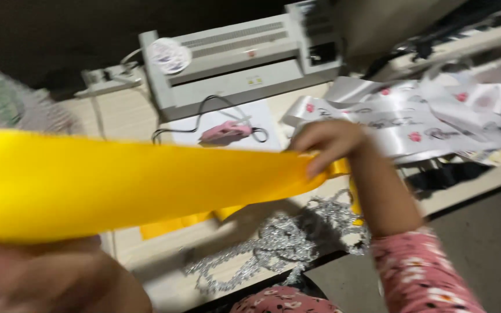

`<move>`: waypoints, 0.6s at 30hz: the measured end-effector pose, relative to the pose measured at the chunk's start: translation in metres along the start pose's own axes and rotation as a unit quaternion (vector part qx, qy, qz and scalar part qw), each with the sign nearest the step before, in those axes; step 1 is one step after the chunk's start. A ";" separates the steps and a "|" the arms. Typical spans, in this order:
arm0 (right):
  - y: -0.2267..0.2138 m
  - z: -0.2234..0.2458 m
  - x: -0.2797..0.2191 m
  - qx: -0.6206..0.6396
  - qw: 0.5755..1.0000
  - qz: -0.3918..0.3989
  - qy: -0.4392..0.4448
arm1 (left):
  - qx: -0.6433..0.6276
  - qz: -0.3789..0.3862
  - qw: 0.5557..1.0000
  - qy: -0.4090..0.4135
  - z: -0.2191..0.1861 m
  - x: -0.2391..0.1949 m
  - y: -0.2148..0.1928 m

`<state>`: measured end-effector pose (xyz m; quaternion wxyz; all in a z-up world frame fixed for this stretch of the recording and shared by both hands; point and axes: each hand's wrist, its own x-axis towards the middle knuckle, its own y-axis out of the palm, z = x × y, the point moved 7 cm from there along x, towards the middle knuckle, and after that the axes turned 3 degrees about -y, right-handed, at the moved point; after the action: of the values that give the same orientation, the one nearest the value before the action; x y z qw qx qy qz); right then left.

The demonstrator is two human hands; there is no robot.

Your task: The person handles a pink glue gun and various satin sashes on a work table. They pick up and place down a white sash with printed text, then fold and arrange it alongside a yellow sash and a silver tinsel garland.

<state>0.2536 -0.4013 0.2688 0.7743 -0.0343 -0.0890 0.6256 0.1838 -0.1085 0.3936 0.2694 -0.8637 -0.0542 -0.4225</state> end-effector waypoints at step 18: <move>-0.152 0.033 -0.559 -0.724 0.387 -0.366 0.438 | -0.016 0.232 0.964 0.127 -0.010 -0.044 0.453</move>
<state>0.2813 -0.9808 0.2733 0.5427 -0.8154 -0.1612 -0.1209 0.2943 -0.4924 0.1746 0.3511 -0.7958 0.1889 -0.4559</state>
